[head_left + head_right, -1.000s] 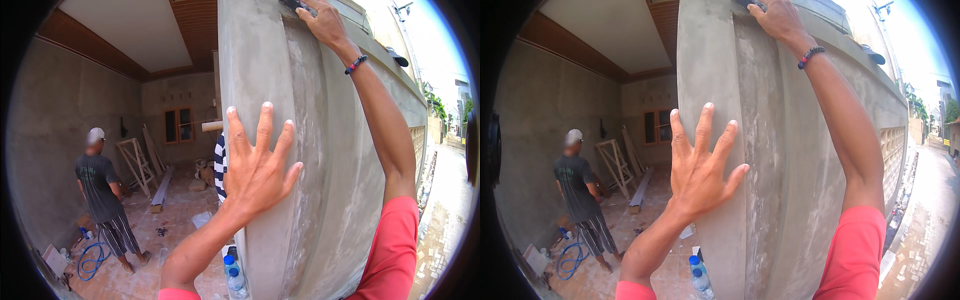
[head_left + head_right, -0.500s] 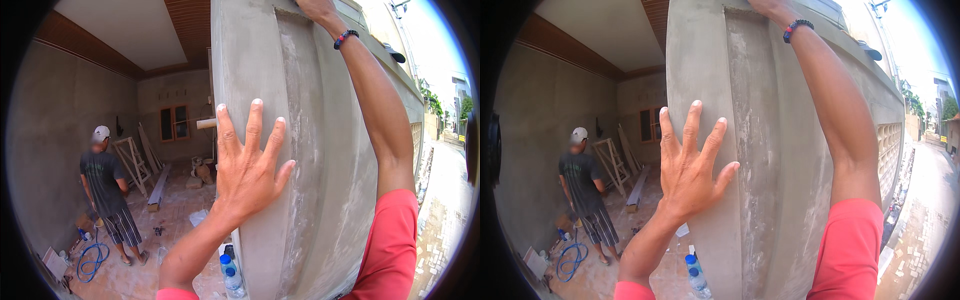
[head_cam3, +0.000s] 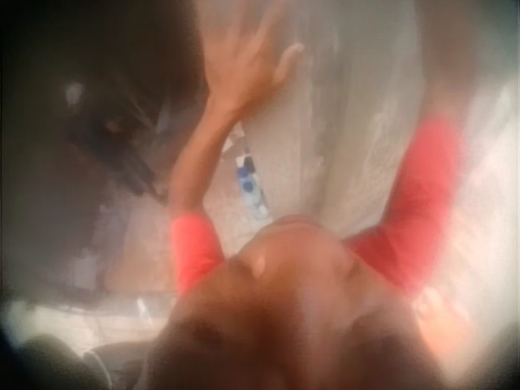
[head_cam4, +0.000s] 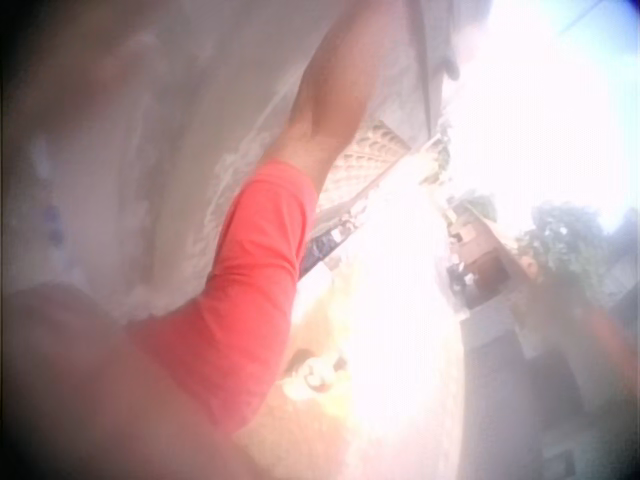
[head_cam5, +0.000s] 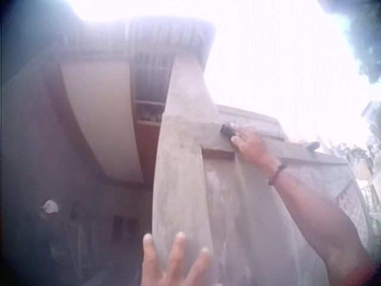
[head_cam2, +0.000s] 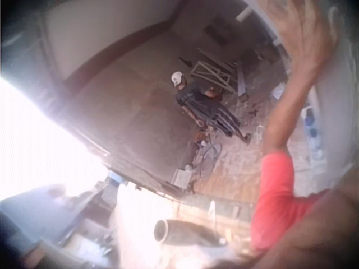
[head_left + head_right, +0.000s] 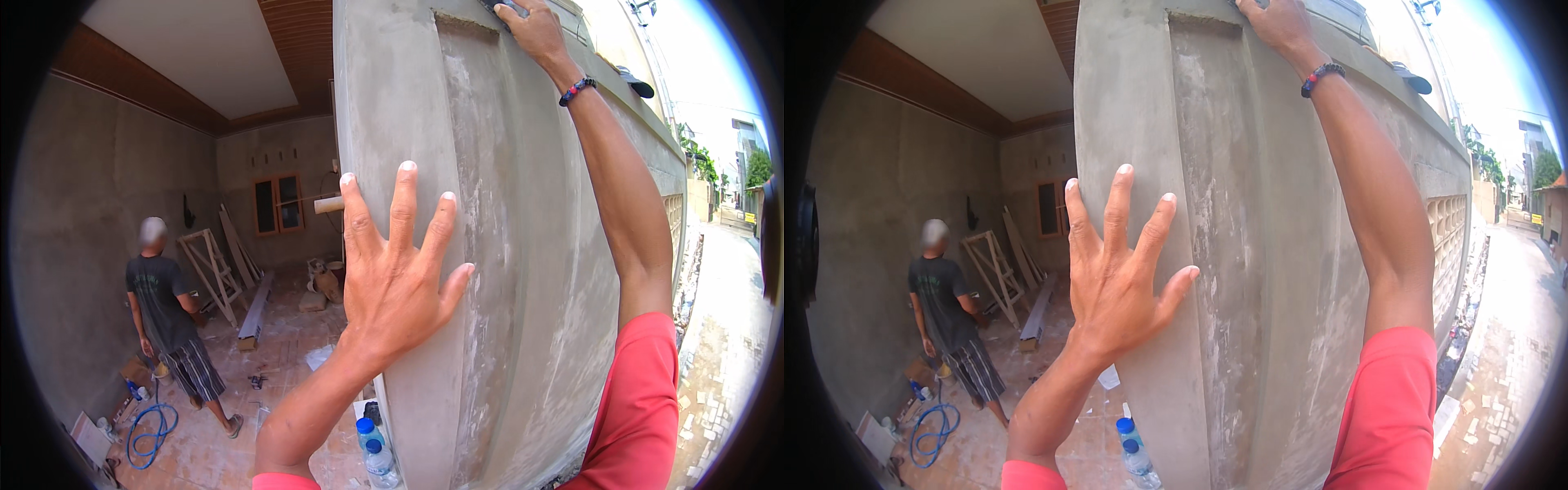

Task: The person applies and smooths cement onto a vertical wall using a trowel. They repeatedly scoop cement from a bucket and spread it across the surface, leveling it with consistent strokes. Other workers are visible in the background.

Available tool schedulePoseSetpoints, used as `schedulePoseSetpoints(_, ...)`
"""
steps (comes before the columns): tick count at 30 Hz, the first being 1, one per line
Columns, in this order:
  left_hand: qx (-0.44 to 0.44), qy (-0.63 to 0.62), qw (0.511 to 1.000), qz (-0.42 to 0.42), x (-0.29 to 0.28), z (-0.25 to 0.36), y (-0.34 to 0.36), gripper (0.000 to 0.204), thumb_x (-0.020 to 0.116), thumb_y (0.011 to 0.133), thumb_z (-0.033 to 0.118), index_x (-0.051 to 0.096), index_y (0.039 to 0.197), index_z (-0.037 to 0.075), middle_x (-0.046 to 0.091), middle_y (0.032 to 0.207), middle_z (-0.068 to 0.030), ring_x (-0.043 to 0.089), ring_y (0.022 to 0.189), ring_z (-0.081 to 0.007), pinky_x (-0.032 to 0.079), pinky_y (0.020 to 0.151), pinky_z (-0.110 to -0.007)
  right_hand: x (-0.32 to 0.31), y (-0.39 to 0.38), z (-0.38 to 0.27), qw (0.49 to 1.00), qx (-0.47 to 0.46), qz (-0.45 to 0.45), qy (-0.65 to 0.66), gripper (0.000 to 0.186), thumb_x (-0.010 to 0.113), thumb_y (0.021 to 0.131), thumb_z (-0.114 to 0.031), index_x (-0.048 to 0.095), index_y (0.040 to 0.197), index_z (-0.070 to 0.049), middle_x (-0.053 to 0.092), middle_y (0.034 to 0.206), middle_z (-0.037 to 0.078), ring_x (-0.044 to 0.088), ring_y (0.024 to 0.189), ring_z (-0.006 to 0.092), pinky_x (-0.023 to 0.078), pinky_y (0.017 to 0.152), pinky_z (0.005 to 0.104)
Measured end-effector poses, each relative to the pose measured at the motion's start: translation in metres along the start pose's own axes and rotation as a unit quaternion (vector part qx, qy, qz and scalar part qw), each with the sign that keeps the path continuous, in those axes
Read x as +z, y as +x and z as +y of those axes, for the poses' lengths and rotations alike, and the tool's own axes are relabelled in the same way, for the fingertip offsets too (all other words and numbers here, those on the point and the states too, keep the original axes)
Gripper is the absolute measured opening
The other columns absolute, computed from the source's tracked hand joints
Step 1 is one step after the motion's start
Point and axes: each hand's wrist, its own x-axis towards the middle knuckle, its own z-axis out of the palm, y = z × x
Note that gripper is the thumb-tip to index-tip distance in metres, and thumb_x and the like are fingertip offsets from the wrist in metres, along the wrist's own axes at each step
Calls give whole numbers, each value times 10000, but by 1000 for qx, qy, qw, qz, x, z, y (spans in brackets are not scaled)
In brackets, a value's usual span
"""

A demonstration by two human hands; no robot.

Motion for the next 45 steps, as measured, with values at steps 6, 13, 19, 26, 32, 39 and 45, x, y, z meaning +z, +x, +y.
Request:
schedulePoseSetpoints(6, 6, 1, 1000, 11, 17, 10, -6, 704, 807, 765, 383, 572, 1398, 182, 255, 1607, -184, 117, 1438, -619, 344, 1081, -672, -29, -43, 25, 999, 9, -23, -21, 469, 607, 930, -256, 606, 1358, -65, 642, 1281, 212, 559, 1245, 378, 426, 1063, 474)
schedulePoseSetpoints(13, 1, 6, 1000, 4, -1, -3, -4, 688, 799, 773, 379, 579, 1392, 172, 257, 1606, -186, 126, 1434, -624, 359, 1074, -672, -7, -18, -29, 997, -53, -21, 57, 459, 640, 892, -167, 611, 1321, -7, 640, 1279, 224, 588, 1196, 380, 450, 1039, 460)
schedulePoseSetpoints(19, 5, -7, 1000, 13, 4, 3, -1, 679, 803, 769, 378, 588, 1379, 173, 276, 1598, -183, 137, 1431, -625, 365, 1072, -673, -18, -8, 20, 991, 98, -28, -83, 480, 594, 922, -293, 613, 1319, -25, 618, 1314, 233, 550, 1238, 402, 419, 1070, 483)
schedulePoseSetpoints(26, 4, -17, 1000, 21, 0, -1, -4, 689, 812, 761, 376, 583, 1380, 177, 273, 1599, -182, 155, 1427, -622, 355, 1080, -673, -30, -37, 32, 998, -10, -41, -40, 475, 639, 953, -423, 599, 1413, -312, 614, 1382, 166, 556, 1310, 319, 466, 1061, 399)
schedulePoseSetpoints(32, 0, -15, 1000, 12, -1, -2, -5, 694, 814, 760, 373, 578, 1385, 184, 268, 1601, -180, 156, 1427, -621, 351, 1088, -664, -11, -26, 16, 994, 83, -13, -72, 469, 632, 948, -422, 616, 1397, -289, 657, 1317, 174, 604, 1250, 310, 461, 1069, 370)
schedulePoseSetpoints(39, 6, -32, 999, 23, -1, -1, -3, 649, 775, 792, 407, 607, 1365, 153, 281, 1577, -191, 159, 1404, -653, 298, 1129, -668, -41, -26, 2, 964, 236, -101, -63, 484, 661, 924, -405, 627, 1389, -274, 673, 1296, 161, 630, 1195, 297, 483, 1039, 375)
schedulePoseSetpoints(45, -1, -39, 999, 21, 0, -2, -7, 705, 816, 750, 374, 579, 1387, 184, 261, 1609, -174, 136, 1445, -600, 324, 1110, -661, -44, -72, -17, 993, 77, -24, -87, 482, 687, 898, -347, 638, 1370, -265, 672, 1229, 185, 624, 1188, 316, 478, 1021, 439)
